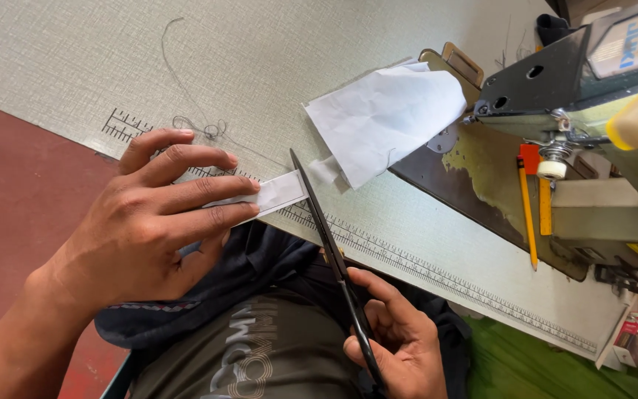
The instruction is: Marking a small piece of fabric with a pencil, cutting it with scissors, and sewing it using an industrial machine.
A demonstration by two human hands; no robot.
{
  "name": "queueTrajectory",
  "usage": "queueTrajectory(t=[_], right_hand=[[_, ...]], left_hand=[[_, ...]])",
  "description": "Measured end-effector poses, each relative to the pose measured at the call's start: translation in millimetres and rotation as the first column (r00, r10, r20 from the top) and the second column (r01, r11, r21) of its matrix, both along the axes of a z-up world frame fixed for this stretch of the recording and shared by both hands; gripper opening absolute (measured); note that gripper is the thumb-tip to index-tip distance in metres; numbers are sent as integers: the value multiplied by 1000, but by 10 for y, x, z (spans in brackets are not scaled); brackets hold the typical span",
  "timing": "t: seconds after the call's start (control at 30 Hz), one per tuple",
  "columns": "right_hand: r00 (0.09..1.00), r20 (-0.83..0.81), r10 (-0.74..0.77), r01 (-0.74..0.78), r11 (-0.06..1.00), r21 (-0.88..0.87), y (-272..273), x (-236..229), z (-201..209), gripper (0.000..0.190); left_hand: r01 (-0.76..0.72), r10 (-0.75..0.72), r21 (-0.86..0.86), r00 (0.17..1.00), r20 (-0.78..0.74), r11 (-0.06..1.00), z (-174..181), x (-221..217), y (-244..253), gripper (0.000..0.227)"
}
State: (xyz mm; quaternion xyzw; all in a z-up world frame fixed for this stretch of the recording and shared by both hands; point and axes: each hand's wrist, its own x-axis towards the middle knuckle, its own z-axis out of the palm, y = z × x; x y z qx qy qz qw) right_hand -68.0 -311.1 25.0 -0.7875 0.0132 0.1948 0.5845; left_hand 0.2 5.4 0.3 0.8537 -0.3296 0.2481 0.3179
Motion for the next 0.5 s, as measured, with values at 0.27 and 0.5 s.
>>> queueTrajectory(t=[0.27, 0.5], right_hand=[[997, -36, -73, 79, 968, 236, -169, -134, -75, 71], [999, 8, -36, 19, 676, 736, -316, -288, -284, 75]], left_hand=[[-172, 153, 113, 975, 158, 979, 66, -142, -123, 13], [-572, 148, -516, 748, -647, 638, 168, -453, -282, 48]])
